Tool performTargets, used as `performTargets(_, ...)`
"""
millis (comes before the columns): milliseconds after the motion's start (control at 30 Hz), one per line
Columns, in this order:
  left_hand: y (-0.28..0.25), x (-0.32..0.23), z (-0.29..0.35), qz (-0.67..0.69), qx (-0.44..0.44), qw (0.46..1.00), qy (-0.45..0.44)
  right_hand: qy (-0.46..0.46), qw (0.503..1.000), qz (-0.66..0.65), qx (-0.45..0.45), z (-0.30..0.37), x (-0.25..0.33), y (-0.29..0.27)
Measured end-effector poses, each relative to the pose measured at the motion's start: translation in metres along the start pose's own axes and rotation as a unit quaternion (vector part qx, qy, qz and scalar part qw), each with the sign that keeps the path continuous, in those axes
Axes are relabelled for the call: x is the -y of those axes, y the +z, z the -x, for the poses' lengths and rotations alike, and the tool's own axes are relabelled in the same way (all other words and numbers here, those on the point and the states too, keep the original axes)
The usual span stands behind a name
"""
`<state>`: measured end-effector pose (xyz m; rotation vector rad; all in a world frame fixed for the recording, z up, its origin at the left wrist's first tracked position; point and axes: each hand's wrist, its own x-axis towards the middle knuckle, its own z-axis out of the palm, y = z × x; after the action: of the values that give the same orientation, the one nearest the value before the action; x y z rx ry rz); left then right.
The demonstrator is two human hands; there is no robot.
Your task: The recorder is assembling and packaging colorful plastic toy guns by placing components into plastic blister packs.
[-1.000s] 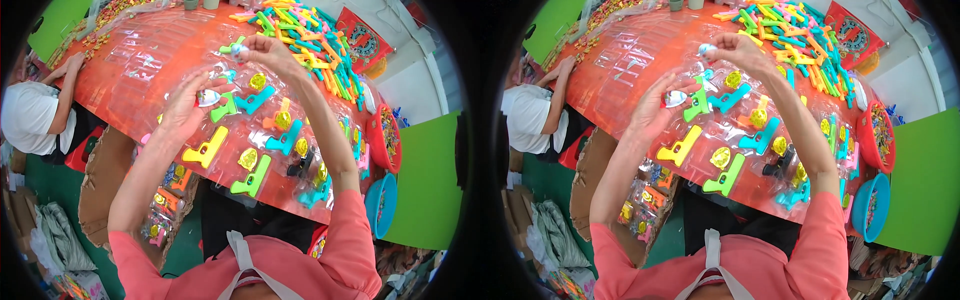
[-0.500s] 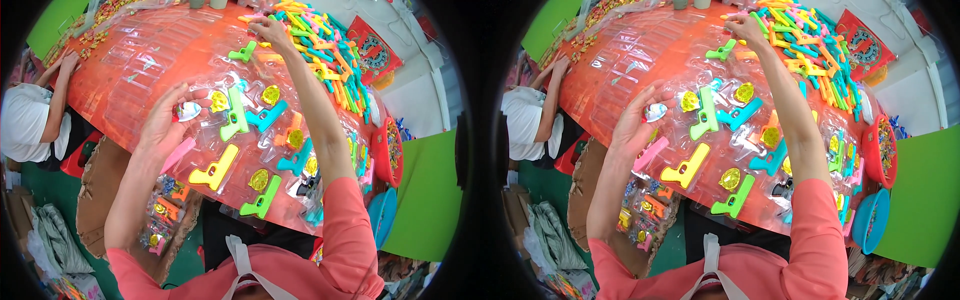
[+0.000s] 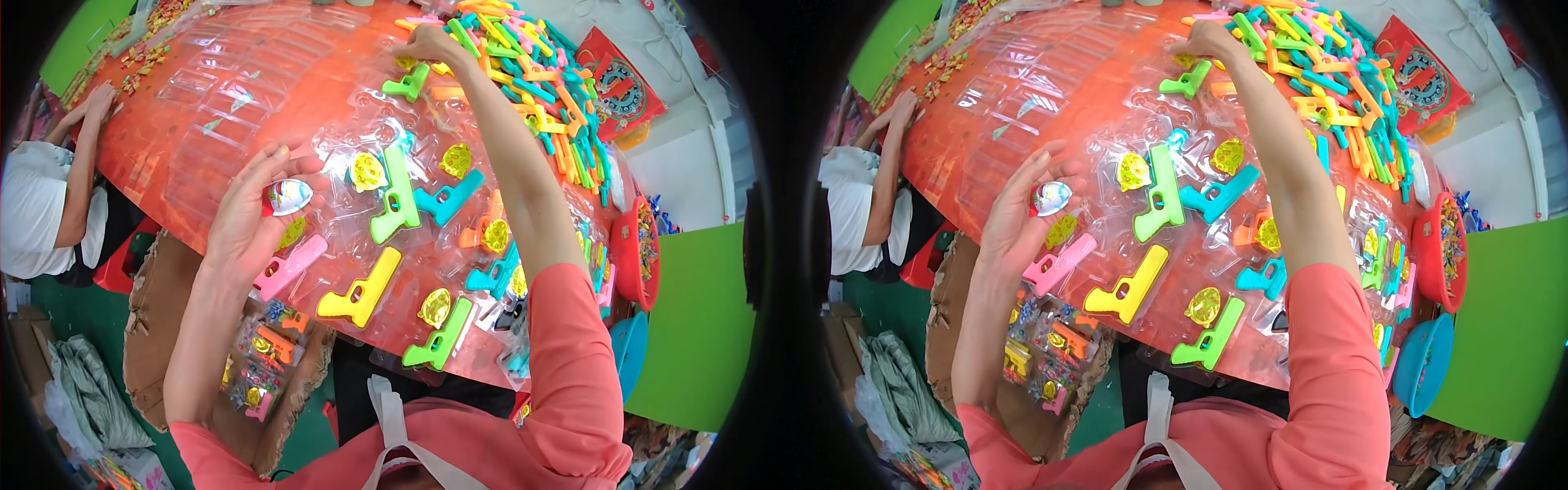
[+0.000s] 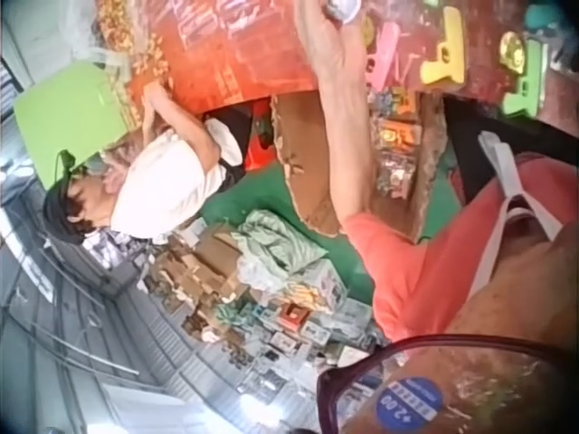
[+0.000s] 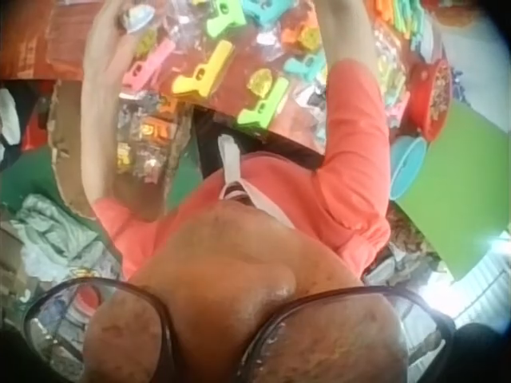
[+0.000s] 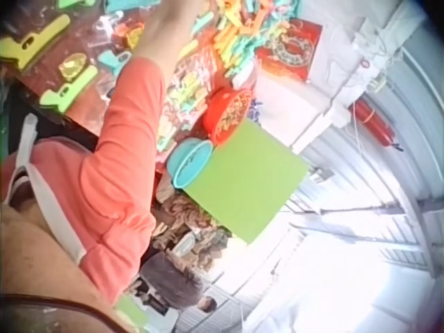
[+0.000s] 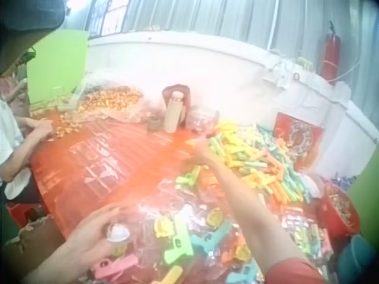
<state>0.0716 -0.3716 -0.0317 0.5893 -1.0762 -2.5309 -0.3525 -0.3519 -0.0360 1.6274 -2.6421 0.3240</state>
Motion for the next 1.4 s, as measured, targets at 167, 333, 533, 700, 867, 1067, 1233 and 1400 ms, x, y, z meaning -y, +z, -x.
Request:
performTargets(167,-0.009,0.000,0.001,-0.009,-0.026,1.000,-0.007,-0.001,0.993,0.088,0.082,-0.007,0.034,0.009)
performTargets(333,-0.008,0.000,-0.007,0.034,-0.023,0.999,0.001,0.015,0.999,-0.007,-0.040,0.000,0.037,0.007)
performTargets(533,0.018,-0.007,-0.010,0.099,0.016,0.995,0.026,-0.251,0.900,-0.343,0.099,0.114,0.166,-0.050)
performTargets(700,0.028,-0.003,-0.012,0.190,0.038,0.981,0.011,-0.449,0.852,-0.261,0.066,0.175,0.201,-0.057)
performTargets(867,0.019,-0.020,-0.002,0.035,0.104,0.994,0.024,-0.240,0.903,-0.346,0.087,0.161,0.166,-0.072)
performTargets(1067,0.002,-0.020,0.010,-0.266,-0.060,0.957,0.096,-0.085,0.965,-0.202,0.144,0.184,0.115,-0.059)
performTargets(1233,-0.001,-0.011,-0.007,-0.260,-0.015,0.965,0.002,-0.110,0.970,-0.202,0.080,0.199,0.103,-0.020)
performTargets(1400,0.005,0.001,-0.028,-0.291,-0.034,0.956,0.021,-0.030,0.935,-0.332,0.121,0.194,0.104,-0.026)
